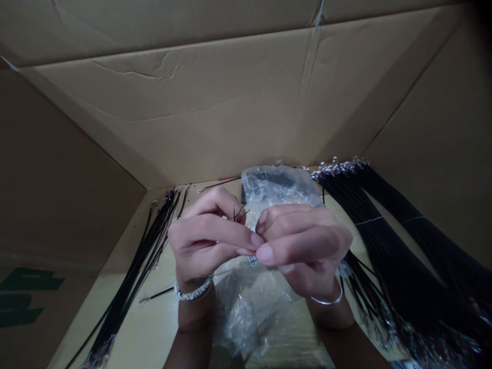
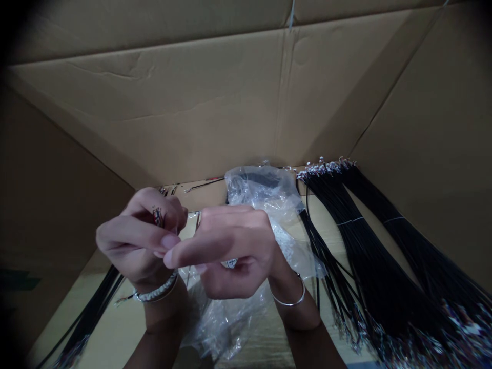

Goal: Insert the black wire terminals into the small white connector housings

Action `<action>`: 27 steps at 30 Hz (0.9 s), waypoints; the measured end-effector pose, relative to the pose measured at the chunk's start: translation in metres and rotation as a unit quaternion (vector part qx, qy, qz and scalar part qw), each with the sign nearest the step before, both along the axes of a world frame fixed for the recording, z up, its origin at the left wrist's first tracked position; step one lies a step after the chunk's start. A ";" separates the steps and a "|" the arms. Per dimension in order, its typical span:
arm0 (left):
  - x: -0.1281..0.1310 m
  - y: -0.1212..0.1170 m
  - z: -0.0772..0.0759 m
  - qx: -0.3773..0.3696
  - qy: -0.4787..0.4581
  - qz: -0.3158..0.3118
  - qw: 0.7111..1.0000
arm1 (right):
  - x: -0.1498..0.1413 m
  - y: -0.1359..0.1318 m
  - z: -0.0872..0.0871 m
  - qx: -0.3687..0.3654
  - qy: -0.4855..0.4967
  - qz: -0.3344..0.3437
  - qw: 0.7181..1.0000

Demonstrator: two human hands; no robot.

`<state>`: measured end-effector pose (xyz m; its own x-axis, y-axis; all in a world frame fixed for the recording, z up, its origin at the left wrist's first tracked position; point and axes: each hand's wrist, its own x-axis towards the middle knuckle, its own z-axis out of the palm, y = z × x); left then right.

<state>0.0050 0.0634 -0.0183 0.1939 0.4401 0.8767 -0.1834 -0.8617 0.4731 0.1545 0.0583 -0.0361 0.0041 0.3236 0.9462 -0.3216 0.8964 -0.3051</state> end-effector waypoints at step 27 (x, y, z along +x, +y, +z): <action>0.005 -0.001 0.003 0.010 -0.008 0.023 1.000 | 0.018 -0.008 0.006 -0.061 -0.118 0.003 0.991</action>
<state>0.0099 0.0623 -0.0157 0.1608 0.4311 0.8879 -0.1513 -0.8782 0.4538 0.1722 0.0499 -0.0301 -0.2148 0.4354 0.8742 -0.2337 0.8462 -0.4788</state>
